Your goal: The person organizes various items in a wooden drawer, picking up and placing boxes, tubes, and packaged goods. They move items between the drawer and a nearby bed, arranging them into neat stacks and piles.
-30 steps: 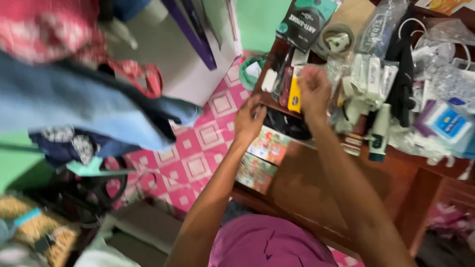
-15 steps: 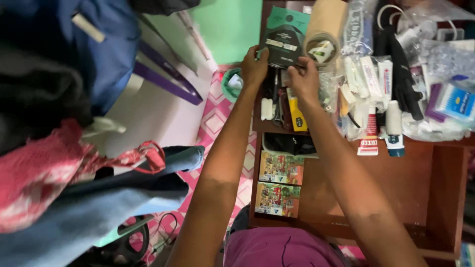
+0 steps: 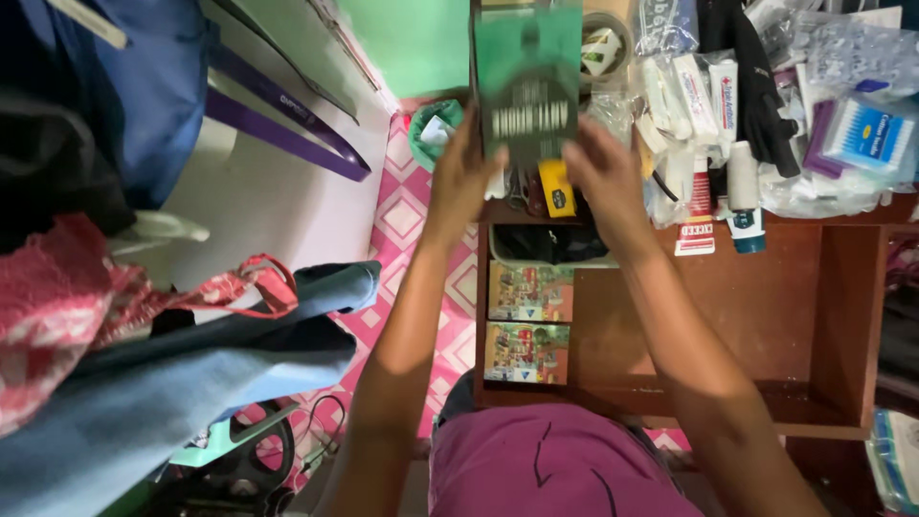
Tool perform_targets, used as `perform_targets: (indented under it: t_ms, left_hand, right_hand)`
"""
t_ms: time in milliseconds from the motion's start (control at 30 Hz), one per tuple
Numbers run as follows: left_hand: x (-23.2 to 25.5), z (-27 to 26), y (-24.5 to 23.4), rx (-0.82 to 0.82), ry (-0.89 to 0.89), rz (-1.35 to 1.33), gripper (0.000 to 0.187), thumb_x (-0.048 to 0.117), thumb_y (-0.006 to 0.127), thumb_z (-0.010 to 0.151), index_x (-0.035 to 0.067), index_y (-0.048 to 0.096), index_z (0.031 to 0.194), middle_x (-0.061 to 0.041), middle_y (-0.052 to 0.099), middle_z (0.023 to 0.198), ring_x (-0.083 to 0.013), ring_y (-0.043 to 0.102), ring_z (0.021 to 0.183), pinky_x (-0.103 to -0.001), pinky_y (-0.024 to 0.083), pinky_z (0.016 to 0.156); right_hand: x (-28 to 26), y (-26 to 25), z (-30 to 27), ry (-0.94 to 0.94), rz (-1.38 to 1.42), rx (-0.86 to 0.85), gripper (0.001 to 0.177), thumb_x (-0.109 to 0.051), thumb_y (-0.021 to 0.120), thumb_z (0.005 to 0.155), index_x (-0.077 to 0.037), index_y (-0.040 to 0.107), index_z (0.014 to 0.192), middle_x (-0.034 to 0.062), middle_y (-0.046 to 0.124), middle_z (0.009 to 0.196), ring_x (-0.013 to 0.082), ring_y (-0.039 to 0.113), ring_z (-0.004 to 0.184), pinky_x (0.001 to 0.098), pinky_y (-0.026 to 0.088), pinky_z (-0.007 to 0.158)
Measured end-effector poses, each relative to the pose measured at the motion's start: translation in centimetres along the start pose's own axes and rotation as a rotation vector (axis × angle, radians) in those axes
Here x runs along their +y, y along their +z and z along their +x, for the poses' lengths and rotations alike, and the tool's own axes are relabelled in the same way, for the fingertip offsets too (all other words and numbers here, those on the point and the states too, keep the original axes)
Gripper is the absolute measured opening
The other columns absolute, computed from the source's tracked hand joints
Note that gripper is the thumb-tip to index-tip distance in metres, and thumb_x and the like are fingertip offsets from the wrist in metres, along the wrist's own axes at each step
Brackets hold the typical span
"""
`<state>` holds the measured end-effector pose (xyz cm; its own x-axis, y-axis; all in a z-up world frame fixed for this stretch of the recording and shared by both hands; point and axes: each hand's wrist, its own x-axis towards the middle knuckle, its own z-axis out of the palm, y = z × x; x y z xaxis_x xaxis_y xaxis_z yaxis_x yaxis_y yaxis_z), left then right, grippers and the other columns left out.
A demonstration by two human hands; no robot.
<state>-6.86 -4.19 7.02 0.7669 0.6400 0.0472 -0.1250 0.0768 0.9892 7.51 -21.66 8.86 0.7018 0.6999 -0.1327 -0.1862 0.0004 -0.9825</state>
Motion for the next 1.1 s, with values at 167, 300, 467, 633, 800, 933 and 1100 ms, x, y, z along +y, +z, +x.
perform_targets:
  t_ms: [167, 300, 467, 633, 800, 933, 1100]
  left_hand:
    - [1.0, -15.9, 2.0, -0.048, -0.419, 0.273, 0.079, 0.018, 0.069, 0.094, 0.012, 0.028, 0.162, -0.018, 0.033, 0.165, -0.0321, 0.034, 0.150, -0.045, 0.034, 0.120]
    - [-2.4, -25.2, 5.0, 0.032, -0.717, 0.321, 0.078, 0.012, 0.062, 0.087, 0.013, 0.031, 0.157, -0.017, 0.041, 0.157, -0.0355, 0.048, 0.141, -0.043, 0.047, 0.112]
    - [-6.5, -29.4, 6.3, 0.161, -0.345, 0.637, 0.068, 0.002, 0.060, 0.091, -0.004, 0.035, 0.154, -0.026, 0.042, 0.157, -0.0413, 0.043, 0.144, -0.039, 0.035, 0.118]
    - [-4.9, -30.1, 7.2, 0.152, -0.242, 0.854, 0.073, 0.002, 0.063, 0.089, -0.009, 0.031, 0.154, -0.031, 0.038, 0.155, -0.0460, 0.038, 0.144, -0.045, 0.034, 0.118]
    - [-2.5, -30.8, 8.6, 0.176, -0.084, 1.107, 0.068, 0.005, 0.068, 0.082, -0.009, 0.045, 0.145, -0.032, 0.042, 0.153, -0.0439, 0.044, 0.139, -0.046, 0.040, 0.114]
    - [-3.2, -30.8, 7.4, 0.247, 0.036, 1.126, 0.053, 0.005, 0.068, 0.087, -0.007, 0.057, 0.138, -0.024, 0.053, 0.145, -0.0389, 0.051, 0.133, -0.043, 0.044, 0.113]
    - [-5.5, -29.4, 6.6, 0.289, 0.083, 1.181, 0.042, 0.004, 0.063, 0.090, -0.002, 0.065, 0.133, -0.017, 0.062, 0.141, -0.0307, 0.058, 0.124, -0.037, 0.049, 0.105]
  right_hand:
    - [1.9, -4.0, -13.4, 0.202, -0.287, -0.200, 0.059, -0.017, 0.080, 0.084, -0.004, 0.061, 0.139, 0.0084, 0.071, 0.125, 0.0189, 0.066, 0.113, 0.0352, 0.055, 0.096]
    - [5.6, -5.0, -20.1, 0.571, -0.284, -0.243, 0.058, -0.016, 0.079, 0.082, -0.008, 0.061, 0.136, 0.0097, 0.073, 0.122, 0.0198, 0.067, 0.112, 0.0353, 0.054, 0.098]
    - [6.7, -4.2, -21.6, 0.664, -0.189, -0.239, 0.048, -0.009, 0.071, 0.089, -0.006, 0.060, 0.136, 0.0096, 0.070, 0.115, 0.0197, 0.066, 0.106, 0.0313, 0.056, 0.089]
    - [6.6, -2.6, -21.3, 0.702, -0.239, -0.207, 0.053, -0.001, 0.067, 0.089, -0.011, 0.050, 0.139, 0.0119, 0.064, 0.107, 0.0214, 0.058, 0.092, 0.0309, 0.048, 0.068]
    - [10.6, -3.1, -21.8, 0.606, -0.167, -0.183, 0.051, -0.001, 0.069, 0.087, -0.008, 0.052, 0.134, 0.0141, 0.063, 0.109, 0.0205, 0.064, 0.096, 0.0319, 0.054, 0.072]
    - [15.0, -3.8, -20.5, 0.362, -0.252, -0.267, 0.047, -0.003, 0.075, 0.085, -0.002, 0.055, 0.127, 0.0131, 0.064, 0.115, 0.0195, 0.066, 0.100, 0.0312, 0.063, 0.075]
    - [17.4, -4.3, -19.0, 0.370, -0.363, -0.238, 0.039, -0.007, 0.078, 0.086, 0.003, 0.061, 0.119, 0.0131, 0.072, 0.094, 0.0180, 0.070, 0.078, 0.0303, 0.061, 0.062]
